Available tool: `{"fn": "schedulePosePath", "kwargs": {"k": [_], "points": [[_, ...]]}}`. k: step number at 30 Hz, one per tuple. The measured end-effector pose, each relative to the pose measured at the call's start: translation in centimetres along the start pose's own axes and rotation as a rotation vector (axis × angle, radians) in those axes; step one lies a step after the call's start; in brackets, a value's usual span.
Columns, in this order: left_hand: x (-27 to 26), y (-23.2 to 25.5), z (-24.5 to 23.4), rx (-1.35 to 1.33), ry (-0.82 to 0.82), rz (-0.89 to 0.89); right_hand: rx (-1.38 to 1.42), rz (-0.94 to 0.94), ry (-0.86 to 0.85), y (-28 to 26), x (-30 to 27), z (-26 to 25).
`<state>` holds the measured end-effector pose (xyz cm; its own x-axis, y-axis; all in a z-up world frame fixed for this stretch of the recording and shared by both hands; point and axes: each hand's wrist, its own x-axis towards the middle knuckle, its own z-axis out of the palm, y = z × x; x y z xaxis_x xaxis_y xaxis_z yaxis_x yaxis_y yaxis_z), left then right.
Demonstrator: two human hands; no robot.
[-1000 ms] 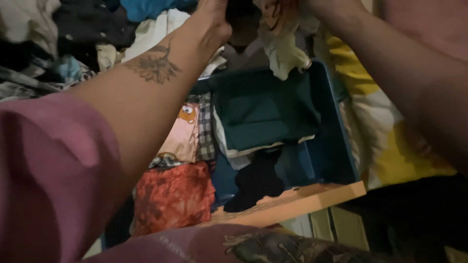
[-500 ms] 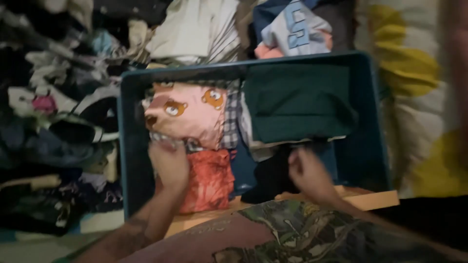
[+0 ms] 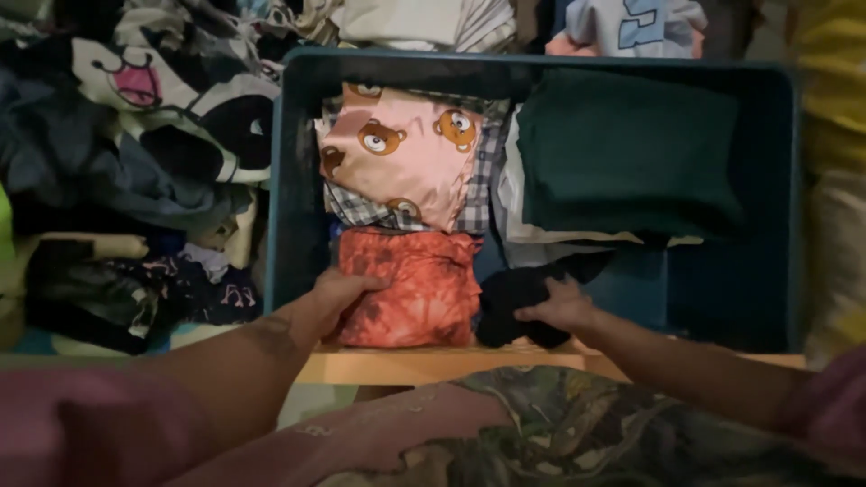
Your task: Organizing a pile of laundry from a bed into a plastic storage bin by folding and stacking items.
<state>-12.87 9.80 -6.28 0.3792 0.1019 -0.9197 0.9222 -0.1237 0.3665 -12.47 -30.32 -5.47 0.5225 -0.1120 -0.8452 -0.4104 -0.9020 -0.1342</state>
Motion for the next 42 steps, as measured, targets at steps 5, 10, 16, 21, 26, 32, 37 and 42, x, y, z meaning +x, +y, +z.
{"fn": "schedulePosePath", "kwargs": {"k": [5,10,16,21,26,32,37,42], "points": [[0.2,-1.2,0.9,0.322,0.269,0.109,0.342,-0.123,-0.122,-4.2,-5.1,-3.1],[-1.9,0.1,-0.1,0.136,0.161,0.042,0.783,-0.175,-0.227,-12.8,-13.0,-16.1],[2.1,-1.0,1.8,0.175,0.262,0.046,1.225,-0.572,0.009,-17.0,-13.1,-27.3],[-10.8,9.2,9.0,0.227,0.802,0.536,0.830,-0.203,0.878,-6.3,-5.6,-22.2],[-1.6,12.5,19.8,-0.012,0.311,0.905,1.215,0.290,0.729,-3.1,-9.1,-15.7],[-5.3,18.3,21.9,-0.103,-0.105,0.505,1.795,0.187,0.048,-1.6,-7.1,-12.4],[-4.5,18.9,23.0,-0.249,-0.189,0.380,1.961,-0.016,0.031,1.2,-6.0,-10.4],[-3.9,19.2,23.8,-0.278,-0.073,0.411,2.396,0.043,0.137,8.1,2.8,-7.0]]}}
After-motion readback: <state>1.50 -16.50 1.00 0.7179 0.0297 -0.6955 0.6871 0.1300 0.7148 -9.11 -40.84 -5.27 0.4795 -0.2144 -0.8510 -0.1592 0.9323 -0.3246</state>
